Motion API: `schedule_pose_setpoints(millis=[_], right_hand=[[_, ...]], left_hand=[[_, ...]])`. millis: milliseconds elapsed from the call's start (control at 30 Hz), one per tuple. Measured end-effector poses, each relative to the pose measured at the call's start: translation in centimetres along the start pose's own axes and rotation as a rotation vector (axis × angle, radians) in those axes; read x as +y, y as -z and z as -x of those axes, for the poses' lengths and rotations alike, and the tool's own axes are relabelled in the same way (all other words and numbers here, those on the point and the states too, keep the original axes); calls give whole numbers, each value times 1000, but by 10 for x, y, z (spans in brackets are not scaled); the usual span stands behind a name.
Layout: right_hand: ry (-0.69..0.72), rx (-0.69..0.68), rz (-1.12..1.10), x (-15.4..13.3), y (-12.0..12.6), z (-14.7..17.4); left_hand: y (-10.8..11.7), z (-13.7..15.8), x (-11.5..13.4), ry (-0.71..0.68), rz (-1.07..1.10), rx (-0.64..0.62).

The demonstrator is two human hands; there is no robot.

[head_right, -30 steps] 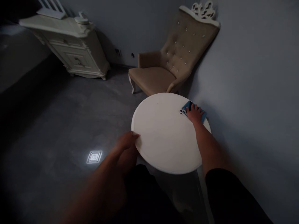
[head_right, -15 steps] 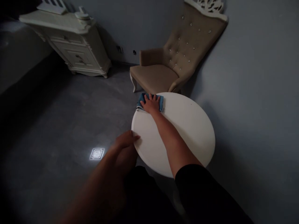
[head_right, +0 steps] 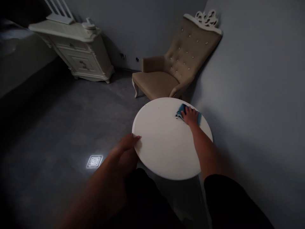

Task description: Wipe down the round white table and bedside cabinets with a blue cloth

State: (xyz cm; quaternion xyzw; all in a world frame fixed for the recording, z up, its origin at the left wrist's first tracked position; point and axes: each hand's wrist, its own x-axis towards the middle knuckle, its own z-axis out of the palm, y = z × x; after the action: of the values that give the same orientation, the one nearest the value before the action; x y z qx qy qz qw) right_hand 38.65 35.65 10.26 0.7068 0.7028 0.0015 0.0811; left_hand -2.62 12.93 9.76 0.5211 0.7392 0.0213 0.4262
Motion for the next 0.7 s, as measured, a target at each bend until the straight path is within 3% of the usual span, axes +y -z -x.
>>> schedule_pose_setpoints(millis=[100,167,233,300,433,567,700], right_hand=[[-199,18,6,79,-13,27],[-290,18,-27,108,-18,42],[-354,19,-61,115,-20,51],[-381,37,-72,100,-18,51],[-247,52,-58,23,-9,37],[-11,29,-87,-96,4,24],[221,51,-174,-218,12,35]], left_hand=[[-2,-4,-1,-25,-39,-20],[-5,-6,-1,-56,-47,-23],[-8,-8,-2,-68,-48,-23],[-11,-10,-2,-56,-52,-26],[-14,-14,-2,-11,-56,1],[-10,-13,-2,-5,-58,-10],[-4,-8,0,-26,-89,-7]])
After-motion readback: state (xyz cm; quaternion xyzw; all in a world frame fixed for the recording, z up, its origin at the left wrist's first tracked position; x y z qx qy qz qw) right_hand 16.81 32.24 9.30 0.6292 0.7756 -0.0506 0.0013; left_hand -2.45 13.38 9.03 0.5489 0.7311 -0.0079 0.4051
